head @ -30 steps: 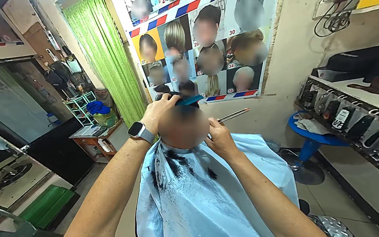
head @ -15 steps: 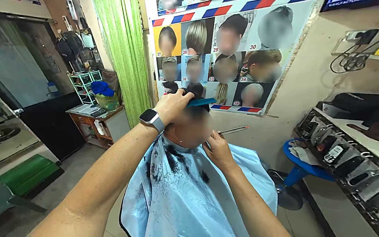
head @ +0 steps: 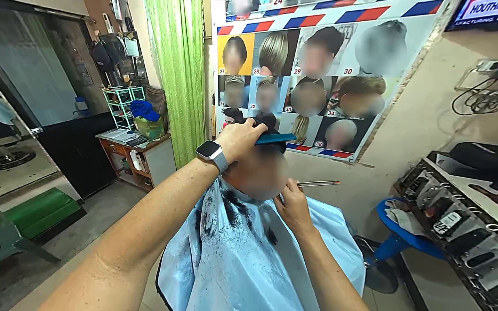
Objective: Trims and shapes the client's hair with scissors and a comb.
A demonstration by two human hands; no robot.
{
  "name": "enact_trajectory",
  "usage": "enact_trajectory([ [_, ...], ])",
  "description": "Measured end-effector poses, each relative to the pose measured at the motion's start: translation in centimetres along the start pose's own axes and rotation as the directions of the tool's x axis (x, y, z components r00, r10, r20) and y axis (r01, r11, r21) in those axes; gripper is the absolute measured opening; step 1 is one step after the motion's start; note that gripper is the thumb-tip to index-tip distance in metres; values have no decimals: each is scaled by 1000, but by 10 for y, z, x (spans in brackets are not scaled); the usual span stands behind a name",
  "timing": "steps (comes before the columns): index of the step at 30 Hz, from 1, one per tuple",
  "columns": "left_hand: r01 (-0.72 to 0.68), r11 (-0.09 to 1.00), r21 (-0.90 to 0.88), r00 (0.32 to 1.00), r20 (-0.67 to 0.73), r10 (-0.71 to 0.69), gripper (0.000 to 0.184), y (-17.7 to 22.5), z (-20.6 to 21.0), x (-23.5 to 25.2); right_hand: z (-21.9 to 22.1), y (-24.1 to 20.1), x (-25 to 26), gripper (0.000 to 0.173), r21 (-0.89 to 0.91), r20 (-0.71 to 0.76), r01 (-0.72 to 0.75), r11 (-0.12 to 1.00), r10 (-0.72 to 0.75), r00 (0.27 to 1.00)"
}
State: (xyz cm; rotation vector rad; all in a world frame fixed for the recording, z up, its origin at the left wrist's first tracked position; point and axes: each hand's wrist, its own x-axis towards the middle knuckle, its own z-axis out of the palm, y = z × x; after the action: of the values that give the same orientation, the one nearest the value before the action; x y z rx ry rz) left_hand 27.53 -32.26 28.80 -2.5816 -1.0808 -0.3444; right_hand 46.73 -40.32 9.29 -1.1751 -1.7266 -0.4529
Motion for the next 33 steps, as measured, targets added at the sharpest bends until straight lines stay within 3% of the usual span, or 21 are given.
enact_trajectory([
  [7,13,999,-31,1000,-4,-13,92,6,-6,-8,1,-2,-4,21,-6,-44,4,1000,-4,999],
  [14,37,996,-81,992,-120,-46,87,38,-10,-44,3,0,-13,22,7,-25,-9,1000,10,1000],
  [17,39,993,-115,991,-121,-53,95,38,-8,-47,-6,-1,-31,22,131,36,-81,988,76,996],
  [20,-54,950,-306,980,-198,-8,103,8,-5,-49,-32,-29,-55,24,328,45,-290,899,291,956],
  [22,-219,866,-450,905,-425,9,72,-16,8,-63,-48,-60,-72,28,424,36,-408,808,435,899],
  [24,-309,721,-620,830,-546,-113,31,-27,28,-101,-53,-101,-82,30,494,-23,-430,756,506,862],
  [26,-298,505,-810,843,-472,-259,29,-26,52,-153,-46,-150,-84,30,543,-70,-403,737,518,853],
  [29,-328,126,-936,881,-351,-317,34,-23,77,-219,-15,-217,-68,27,591,-120,-299,749,448,886],
  [31,-384,-42,-922,880,-352,-321,41,-29,91,-249,14,-255,-57,27,597,-133,-254,761,407,904],
  [33,-428,-135,-893,866,-363,-344,39,-43,97,-271,46,-286,-48,27,585,-140,-249,772,399,906],
])
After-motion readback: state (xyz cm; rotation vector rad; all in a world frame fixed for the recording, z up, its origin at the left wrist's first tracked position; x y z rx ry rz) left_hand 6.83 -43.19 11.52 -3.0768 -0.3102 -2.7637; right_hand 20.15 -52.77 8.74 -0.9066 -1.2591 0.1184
